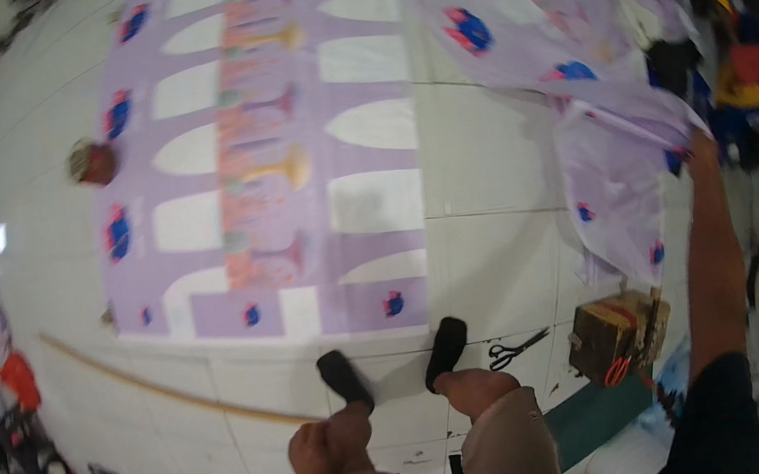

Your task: The person cuts a large printed textile sheet with shears, following a straight line between the printed graphics.

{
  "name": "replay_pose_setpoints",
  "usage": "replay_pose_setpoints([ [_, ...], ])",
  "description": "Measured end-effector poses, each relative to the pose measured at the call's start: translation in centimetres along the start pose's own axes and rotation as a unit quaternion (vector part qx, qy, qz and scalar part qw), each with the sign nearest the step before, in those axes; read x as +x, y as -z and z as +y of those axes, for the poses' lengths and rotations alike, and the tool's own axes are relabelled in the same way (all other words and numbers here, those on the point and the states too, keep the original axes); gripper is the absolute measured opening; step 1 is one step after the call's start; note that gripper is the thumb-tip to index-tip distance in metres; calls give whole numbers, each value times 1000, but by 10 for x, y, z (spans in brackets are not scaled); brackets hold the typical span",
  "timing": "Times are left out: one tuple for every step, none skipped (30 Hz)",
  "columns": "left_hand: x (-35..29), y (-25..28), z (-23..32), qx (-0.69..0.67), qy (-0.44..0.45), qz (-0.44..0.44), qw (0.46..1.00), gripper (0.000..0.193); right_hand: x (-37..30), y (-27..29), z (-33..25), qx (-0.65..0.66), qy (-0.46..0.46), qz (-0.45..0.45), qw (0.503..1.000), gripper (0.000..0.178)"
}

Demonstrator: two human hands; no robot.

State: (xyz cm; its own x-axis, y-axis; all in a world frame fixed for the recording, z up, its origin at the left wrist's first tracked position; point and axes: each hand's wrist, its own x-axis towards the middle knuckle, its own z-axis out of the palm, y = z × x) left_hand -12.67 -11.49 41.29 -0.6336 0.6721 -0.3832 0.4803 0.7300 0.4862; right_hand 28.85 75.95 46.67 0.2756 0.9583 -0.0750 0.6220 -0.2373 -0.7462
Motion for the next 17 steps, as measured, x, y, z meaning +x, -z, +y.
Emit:
replay_pose_setpoints([
  [-16,2,3,-2,27,24,999,14,28,40,-24,7,30,-41,999,47],
  [-38,8,4,-7,51,50,997,14,40,72,-60,41,59,-96,993,40],
  [-64,24,0,6,85,63,994,15,44,64,-69,79,14,-39,996,39],
  [-77,50,7,-21,149,110,983,16,36,71,-78,111,-17,2,994,41],
  [-97,76,14,-50,206,151,965,17,20,79,-88,136,-36,27,990,42],
  [-118,91,12,-91,258,195,942,18,3,90,-107,167,-39,46,984,44],
  [-130,115,14,-89,292,231,924,19,-17,103,-129,199,-31,52,978,45],
  [-144,132,3,-92,308,229,919,22,-42,115,-149,237,-22,58,970,47],
  [-168,141,-17,-99,324,223,914,24,-68,129,-171,272,-11,65,960,49],
  [-200,129,-53,-106,322,223,914,25,-96,137,-187,302,-1,38,953,49],
  [-215,146,-60,-85,354,174,915,26,-123,135,-208,333,13,8,943,50],
  [-234,163,-67,-81,386,146,907,24,-154,118,-224,321,-4,10,947,50],
  [-249,175,-68,-98,431,94,892,24,-186,108,-239,297,-18,14,955,50],
  [-265,174,-80,-81,451,73,886,25,-215,97,-248,275,-37,17,961,50],
  [-291,159,-106,-76,468,50,879,27,-217,94,-247,184,32,0,982,51],
  [-325,134,-143,-69,489,24,869,28,-220,82,-256,84,110,-9,990,52],
  [-331,145,-177,-87,488,21,868,28,-229,73,-280,-13,195,-1,981,53],
])
